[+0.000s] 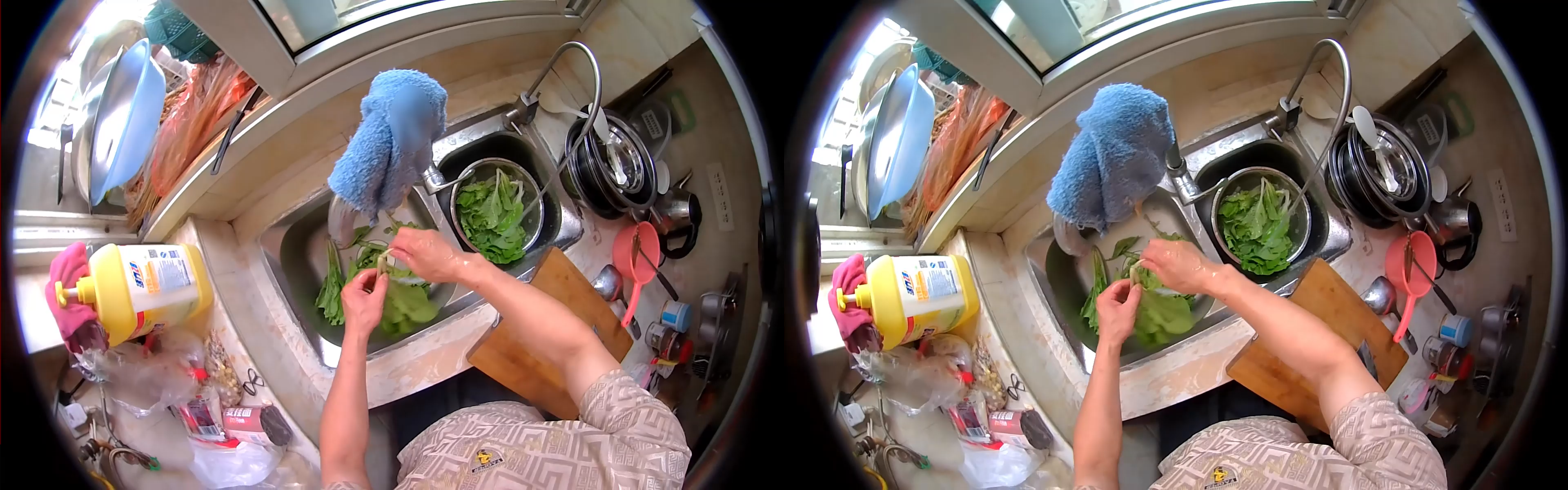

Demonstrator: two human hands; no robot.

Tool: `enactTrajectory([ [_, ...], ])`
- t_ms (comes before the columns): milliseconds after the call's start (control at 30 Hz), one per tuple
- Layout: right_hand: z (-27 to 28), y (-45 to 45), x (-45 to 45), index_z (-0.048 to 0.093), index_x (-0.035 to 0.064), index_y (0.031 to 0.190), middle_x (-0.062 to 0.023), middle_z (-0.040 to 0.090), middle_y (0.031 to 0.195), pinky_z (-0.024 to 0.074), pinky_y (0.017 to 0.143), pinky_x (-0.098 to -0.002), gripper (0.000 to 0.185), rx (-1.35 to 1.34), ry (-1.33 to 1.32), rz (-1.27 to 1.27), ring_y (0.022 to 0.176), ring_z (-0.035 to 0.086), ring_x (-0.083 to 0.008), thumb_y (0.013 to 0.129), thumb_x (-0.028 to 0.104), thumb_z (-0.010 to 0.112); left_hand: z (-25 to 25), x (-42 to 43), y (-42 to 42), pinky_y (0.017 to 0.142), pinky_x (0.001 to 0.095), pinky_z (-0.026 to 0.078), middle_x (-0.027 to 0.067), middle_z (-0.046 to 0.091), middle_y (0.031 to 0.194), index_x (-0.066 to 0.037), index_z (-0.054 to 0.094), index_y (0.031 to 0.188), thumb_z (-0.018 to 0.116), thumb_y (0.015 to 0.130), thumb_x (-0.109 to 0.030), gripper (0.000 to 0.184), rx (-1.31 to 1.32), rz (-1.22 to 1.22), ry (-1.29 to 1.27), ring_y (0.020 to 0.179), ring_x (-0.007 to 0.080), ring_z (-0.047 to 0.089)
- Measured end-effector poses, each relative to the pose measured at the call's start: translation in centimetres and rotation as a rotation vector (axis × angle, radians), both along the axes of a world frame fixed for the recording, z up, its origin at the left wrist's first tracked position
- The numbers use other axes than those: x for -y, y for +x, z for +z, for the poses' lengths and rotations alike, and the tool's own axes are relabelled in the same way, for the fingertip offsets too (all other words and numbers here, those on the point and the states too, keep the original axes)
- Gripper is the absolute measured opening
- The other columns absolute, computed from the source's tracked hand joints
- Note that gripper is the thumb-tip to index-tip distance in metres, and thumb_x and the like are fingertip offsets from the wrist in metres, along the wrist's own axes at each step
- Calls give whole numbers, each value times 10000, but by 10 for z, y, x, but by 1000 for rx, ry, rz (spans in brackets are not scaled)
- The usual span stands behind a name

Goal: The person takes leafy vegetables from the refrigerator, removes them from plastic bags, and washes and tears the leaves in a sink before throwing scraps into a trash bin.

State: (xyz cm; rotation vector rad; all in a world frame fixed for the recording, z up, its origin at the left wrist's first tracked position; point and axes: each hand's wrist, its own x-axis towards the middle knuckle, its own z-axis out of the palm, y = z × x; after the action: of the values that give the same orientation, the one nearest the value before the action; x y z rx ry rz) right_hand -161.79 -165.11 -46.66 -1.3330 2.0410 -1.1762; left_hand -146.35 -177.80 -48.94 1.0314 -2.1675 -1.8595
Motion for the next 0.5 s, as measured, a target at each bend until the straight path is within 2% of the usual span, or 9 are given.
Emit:
enactTrajectory([
  [67, 2, 2, 6, 563, -5, 844, -179, 585, 788, 440, 629, -420, 132, -6, 20, -81, 732, 566, -372, 879, 120, 537, 15, 3, 4, 560, 286, 450, 70, 605, 638, -4, 644, 822, 681, 743, -133, 155, 154, 57, -309, 565, 125, 547],
  [167, 0, 9, 17, 540, -11, 830, -183, 561, 695, 426, 589, -407, 166, 78, -13, -170, 631, 551, -336, 879, 148, 551, 17, 12, 10, 549, 302, 447, 81, 595, 642, -2, 630, 795, 693, 736, -150, 171, 237, 115, -424, 553, 161, 555],
  [200, 10, 16, 21, 548, -15, 815, -158, 553, 657, 417, 567, -374, 217, 298, 58, -187, 579, 514, -268, 866, 192, 587, 20, 10, 10, 543, 294, 449, 89, 601, 705, -5, 618, 809, 694, 737, -138, 170, 185, 115, -427, 547, 172, 557],
  [233, 8, 28, 24, 548, -15, 815, -158, 553, 657, 417, 567, -374, 217, 305, 62, -190, 579, 514, -268, 866, 192, 587, 22, 3, 9, 543, 294, 449, 89, 601, 705, -5, 618, 809, 694, 737, -138, 170, 191, 110, -424, 547, 172, 557],
  [300, 4, 39, 33, 563, -17, 793, -132, 557, 654, 420, 569, -339, 263, 291, 16, -97, 575, 480, -202, 850, 233, 622, 27, -5, -1, 531, 240, 433, 37, 598, 729, -21, 623, 884, 689, 736, -99, 181, -23, 133, -422, 537, 82, 503],
  [333, 3, 39, 36, 582, -17, 791, -135, 569, 656, 427, 576, -325, 265, 327, 54, -138, 581, 492, -186, 849, 238, 626, 35, -4, -1, 565, 212, 439, 26, 603, 838, -23, 583, 973, 685, 765, -65, 235, 36, 73, -331, 610, 65, 531],
  [367, 2, 37, 36, 582, -17, 791, -135, 569, 656, 427, 576, -325, 265, 325, 51, -132, 581, 492, -186, 849, 238, 626, 36, 0, 1, 565, 212, 439, 26, 603, 838, -23, 583, 973, 685, 765, -65, 235, 36, 79, -334, 610, 65, 531],
  [433, 11, 28, 36, 586, -20, 800, -165, 565, 664, 423, 569, -361, 287, 466, 13, -53, 584, 495, -244, 853, 261, 601, 31, 11, 8, 540, 199, 419, 13, 581, 837, -15, 538, 982, 683, 794, -54, 241, -126, 72, 177, 616, 51, 524],
  [500, 15, 22, 34, 602, -20, 842, -182, 593, 709, 427, 581, -370, 245, 455, 26, 10, 611, 528, -282, 852, 224, 584, 29, 19, 4, 584, 170, 420, 7, 579, 856, -27, 512, 981, 650, 831, -16, 203, -176, 102, 265, 671, 36, 513],
])
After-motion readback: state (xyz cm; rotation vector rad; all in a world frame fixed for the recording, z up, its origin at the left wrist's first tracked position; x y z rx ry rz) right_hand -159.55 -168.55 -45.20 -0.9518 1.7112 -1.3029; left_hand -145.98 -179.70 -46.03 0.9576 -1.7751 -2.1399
